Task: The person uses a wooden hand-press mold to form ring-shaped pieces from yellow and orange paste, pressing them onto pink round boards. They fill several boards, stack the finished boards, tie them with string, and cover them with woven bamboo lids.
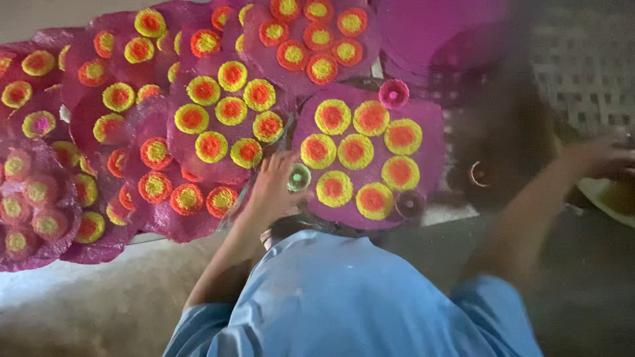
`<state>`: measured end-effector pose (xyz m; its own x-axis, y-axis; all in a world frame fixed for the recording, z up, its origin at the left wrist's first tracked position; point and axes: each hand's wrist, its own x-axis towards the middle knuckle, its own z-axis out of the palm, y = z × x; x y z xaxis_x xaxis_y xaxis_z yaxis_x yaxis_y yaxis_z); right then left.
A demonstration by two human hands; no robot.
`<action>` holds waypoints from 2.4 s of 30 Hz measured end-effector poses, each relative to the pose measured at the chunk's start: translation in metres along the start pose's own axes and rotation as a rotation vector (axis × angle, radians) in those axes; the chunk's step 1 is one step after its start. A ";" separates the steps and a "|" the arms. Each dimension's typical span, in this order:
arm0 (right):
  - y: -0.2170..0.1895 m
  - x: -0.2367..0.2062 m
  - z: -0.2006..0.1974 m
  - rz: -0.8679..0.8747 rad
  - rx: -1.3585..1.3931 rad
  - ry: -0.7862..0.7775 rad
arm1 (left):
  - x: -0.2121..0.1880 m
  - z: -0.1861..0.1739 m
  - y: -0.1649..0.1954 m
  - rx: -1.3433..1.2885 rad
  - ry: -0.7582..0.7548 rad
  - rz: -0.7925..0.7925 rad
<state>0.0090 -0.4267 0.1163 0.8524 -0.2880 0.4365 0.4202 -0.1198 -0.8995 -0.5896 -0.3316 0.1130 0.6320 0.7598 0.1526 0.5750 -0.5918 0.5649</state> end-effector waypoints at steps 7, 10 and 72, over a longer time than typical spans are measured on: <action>-0.087 -0.234 0.044 -0.831 -0.538 -1.135 | -0.014 0.012 -0.002 0.042 -0.036 -0.141; -0.108 -0.265 0.069 -0.504 -0.628 -1.339 | -0.019 0.011 -0.011 -0.028 0.005 -0.120; 0.007 -0.169 0.013 -0.663 -0.308 -1.186 | 0.099 0.069 -0.058 -0.035 0.116 -0.458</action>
<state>-0.1277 -0.3666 0.0368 0.3407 0.8538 0.3937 0.8925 -0.1620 -0.4210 -0.5246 -0.2409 0.0399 0.2547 0.9666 -0.0301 0.7621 -0.1814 0.6216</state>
